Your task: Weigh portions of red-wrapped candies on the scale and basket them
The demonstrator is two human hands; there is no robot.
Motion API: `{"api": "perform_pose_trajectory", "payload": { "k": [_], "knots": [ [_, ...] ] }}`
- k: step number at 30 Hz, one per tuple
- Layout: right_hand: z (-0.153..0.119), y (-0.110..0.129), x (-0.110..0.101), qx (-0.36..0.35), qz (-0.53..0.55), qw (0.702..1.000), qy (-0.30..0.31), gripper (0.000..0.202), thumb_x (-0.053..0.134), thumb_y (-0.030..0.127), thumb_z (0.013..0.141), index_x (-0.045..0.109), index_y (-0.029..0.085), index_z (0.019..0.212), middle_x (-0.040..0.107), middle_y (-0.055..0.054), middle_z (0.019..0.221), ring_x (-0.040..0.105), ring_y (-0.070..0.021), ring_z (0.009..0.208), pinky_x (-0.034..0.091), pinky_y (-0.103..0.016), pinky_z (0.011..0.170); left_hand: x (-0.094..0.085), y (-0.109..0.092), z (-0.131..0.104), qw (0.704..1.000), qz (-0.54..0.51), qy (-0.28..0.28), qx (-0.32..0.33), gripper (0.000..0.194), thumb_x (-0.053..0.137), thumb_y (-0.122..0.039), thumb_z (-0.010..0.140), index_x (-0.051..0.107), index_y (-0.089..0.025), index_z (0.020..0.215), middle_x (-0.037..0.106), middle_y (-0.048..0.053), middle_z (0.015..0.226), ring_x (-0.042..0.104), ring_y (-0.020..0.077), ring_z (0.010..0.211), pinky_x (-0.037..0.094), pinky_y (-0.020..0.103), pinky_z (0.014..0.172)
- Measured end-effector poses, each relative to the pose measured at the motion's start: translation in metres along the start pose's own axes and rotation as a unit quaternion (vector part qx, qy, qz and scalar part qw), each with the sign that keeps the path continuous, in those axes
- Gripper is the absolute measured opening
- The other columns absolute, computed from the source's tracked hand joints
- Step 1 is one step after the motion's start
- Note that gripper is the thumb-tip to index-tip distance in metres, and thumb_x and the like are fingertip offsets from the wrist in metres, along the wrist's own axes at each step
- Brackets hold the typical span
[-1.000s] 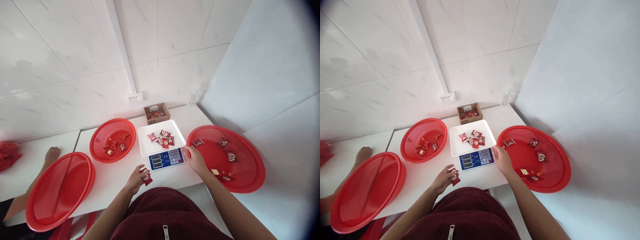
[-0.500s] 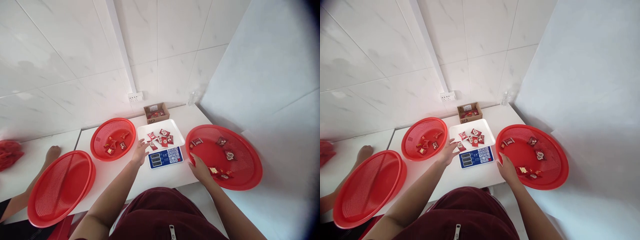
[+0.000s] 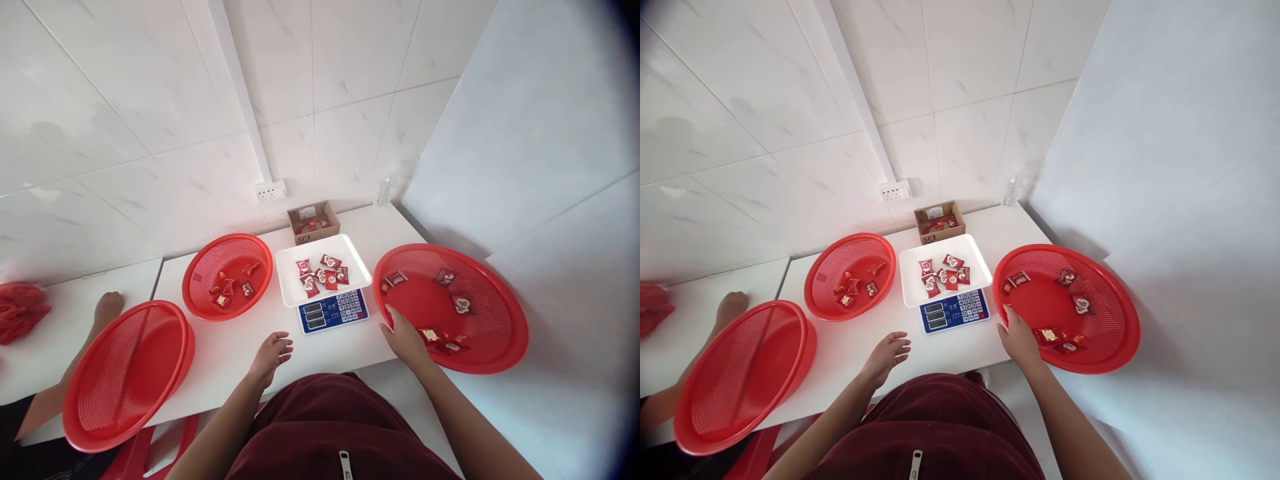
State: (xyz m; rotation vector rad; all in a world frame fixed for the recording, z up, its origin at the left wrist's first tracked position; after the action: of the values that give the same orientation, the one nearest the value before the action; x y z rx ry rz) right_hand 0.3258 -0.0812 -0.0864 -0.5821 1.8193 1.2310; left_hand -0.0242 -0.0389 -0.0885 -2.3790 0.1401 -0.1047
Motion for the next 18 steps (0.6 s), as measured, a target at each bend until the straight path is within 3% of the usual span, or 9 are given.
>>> {"api": "perform_pose_trajectory", "payload": {
  "k": [4,7,9,12,14,16,18],
  "knots": [
    [-0.001,0.002,0.000,0.006,-0.017,1.000,0.006,0.051,0.040,0.026,0.083,0.038,0.009,0.131,0.048,-0.019,0.131,0.044,-0.0267,0.122,0.039,-0.040,0.096,0.003,-0.004,-0.003,0.998,0.050,0.019,0.020,0.026,0.062,-0.027,0.072,0.056,-0.016,0.094,0.060,0.008,0.092,0.058,0.0159,0.079,0.045,0.031,0.075],
    [-0.001,0.003,-0.001,0.013,-0.026,1.000,0.003,0.051,0.040,0.026,0.083,0.038,0.009,0.131,0.048,-0.018,0.132,0.045,-0.0271,0.121,0.039,-0.040,0.096,-0.013,-0.025,0.000,0.986,0.133,-0.028,0.101,0.025,0.061,-0.027,0.073,0.057,-0.017,0.095,0.061,0.008,0.094,0.058,0.0200,0.089,0.044,0.034,0.081],
    [-0.002,0.003,-0.001,0.016,-0.031,0.999,0.002,0.051,0.039,0.026,0.083,0.037,0.009,0.131,0.048,-0.018,0.131,0.046,-0.0277,0.120,0.039,-0.041,0.095,-0.036,-0.053,0.000,0.951,0.213,-0.112,0.192,0.026,0.059,-0.024,0.074,0.056,-0.018,0.100,0.059,0.010,0.104,0.053,0.0223,0.102,0.040,0.035,0.090],
    [-0.002,0.002,0.001,0.025,-0.038,0.999,0.004,0.051,0.038,0.026,0.084,0.037,0.009,0.132,0.047,-0.019,0.132,0.047,-0.0287,0.119,0.040,-0.041,0.093,-0.081,-0.099,-0.008,0.854,0.345,-0.284,0.265,0.038,0.053,-0.024,0.079,0.048,-0.016,0.116,0.043,0.015,0.130,0.035,0.0256,0.125,0.029,0.038,0.102],
    [-0.002,0.001,0.001,0.027,-0.043,0.999,0.001,0.050,0.039,0.026,0.084,0.037,0.011,0.132,0.048,-0.018,0.132,0.048,-0.0285,0.118,0.041,-0.041,0.092,-0.114,-0.121,-0.010,0.800,0.406,-0.376,0.231,0.052,0.051,-0.033,0.081,0.038,-0.014,0.128,0.026,0.017,0.142,0.022,0.0321,0.131,0.025,0.044,0.103],
    [-0.003,0.001,0.000,0.023,-0.047,0.999,-0.006,0.050,0.040,0.026,0.084,0.037,0.012,0.131,0.049,-0.017,0.131,0.049,-0.0277,0.117,0.041,-0.041,0.092,-0.145,-0.132,-0.004,0.790,0.420,-0.413,0.167,0.069,0.052,-0.044,0.079,0.025,-0.013,0.135,0.015,0.019,0.146,0.018,0.0400,0.130,0.027,0.051,0.099],
    [-0.002,0.001,0.000,0.019,-0.050,0.999,-0.007,0.050,0.039,0.026,0.084,0.037,0.012,0.131,0.050,-0.016,0.130,0.049,-0.0273,0.117,0.040,-0.041,0.092,-0.175,-0.133,0.005,0.799,0.413,-0.426,0.096,0.085,0.056,-0.051,0.075,0.017,-0.009,0.138,0.016,0.025,0.143,0.018,0.0461,0.128,0.027,0.055,0.096]
  ]
}}
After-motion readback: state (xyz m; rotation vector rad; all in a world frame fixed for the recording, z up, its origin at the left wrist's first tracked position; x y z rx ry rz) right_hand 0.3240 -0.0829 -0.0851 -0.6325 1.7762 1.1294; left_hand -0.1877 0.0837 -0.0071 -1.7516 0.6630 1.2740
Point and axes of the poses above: each hand's wrist, its own z-axis towards the middle knuckle, its own x-axis out of the palm, y = z × x, the point moved 9 cm from there along z, towards the middle knuckle
